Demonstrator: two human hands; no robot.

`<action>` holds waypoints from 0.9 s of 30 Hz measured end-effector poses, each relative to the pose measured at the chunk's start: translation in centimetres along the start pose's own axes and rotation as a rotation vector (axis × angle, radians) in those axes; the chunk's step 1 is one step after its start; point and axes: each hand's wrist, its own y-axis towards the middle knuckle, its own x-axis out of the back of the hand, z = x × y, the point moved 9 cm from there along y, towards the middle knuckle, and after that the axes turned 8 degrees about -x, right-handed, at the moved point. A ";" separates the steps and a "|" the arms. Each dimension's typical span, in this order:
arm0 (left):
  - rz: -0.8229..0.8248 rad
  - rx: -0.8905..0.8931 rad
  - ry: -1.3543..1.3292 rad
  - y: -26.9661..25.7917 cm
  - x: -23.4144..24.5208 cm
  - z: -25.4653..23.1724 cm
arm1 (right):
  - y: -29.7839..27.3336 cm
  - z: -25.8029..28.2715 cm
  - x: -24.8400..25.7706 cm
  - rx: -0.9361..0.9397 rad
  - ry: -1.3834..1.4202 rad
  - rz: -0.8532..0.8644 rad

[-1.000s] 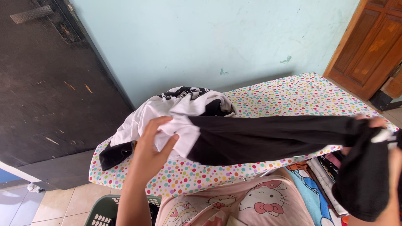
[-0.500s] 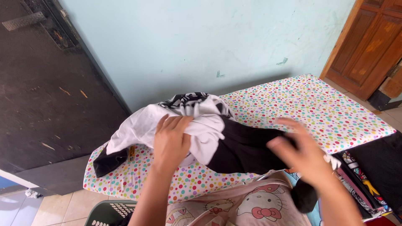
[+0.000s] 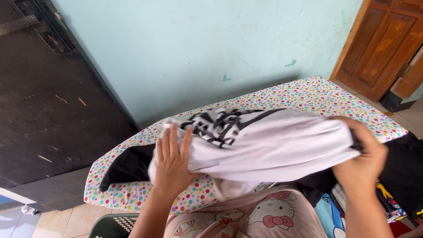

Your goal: The person folds a black garment on a polka-dotted ironing board and places it on a nearby stack. They then retrieve a white and black hoodie from a green laundry basket, turn it inside out, and fold it on the ironing board.

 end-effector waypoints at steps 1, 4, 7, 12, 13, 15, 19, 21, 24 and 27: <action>0.016 0.059 0.035 -0.6 -1.1 1.3 | 0.5 -0.6 0.9 -0.001 -0.028 -0.041; 0.452 0.490 -0.221 -3.0 -8.8 7.1 | 2.0 -3.4 2.6 -0.060 -0.219 -0.093; 0.262 0.780 -0.625 -1.3 -12.7 11.3 | 5.0 -7.5 1.8 -0.193 -0.562 0.119; 0.299 0.918 -1.951 9.6 -17.8 8.3 | 10.4 -12.9 -2.9 -0.613 -0.241 0.234; 0.233 0.816 -1.998 12.5 -17.1 7.8 | 11.0 -12.8 -3.0 -0.681 0.005 0.163; -0.011 0.579 -2.111 18.6 -14.6 7.4 | 12.9 -9.0 -2.6 -0.441 0.201 0.088; -0.565 0.140 -1.719 22.4 -9.2 10.3 | 11.0 -0.4 -0.8 0.046 0.058 0.103; -0.586 0.027 -1.367 21.4 -7.9 12.6 | 8.3 2.1 -1.6 0.148 -0.112 0.222; -0.030 0.357 -0.472 16.5 -11.8 17.7 | 1.3 1.3 -5.7 0.052 -0.241 0.847; 0.561 0.660 -0.262 8.1 -16.6 20.4 | -5.9 -4.3 -6.8 -0.335 -0.349 1.470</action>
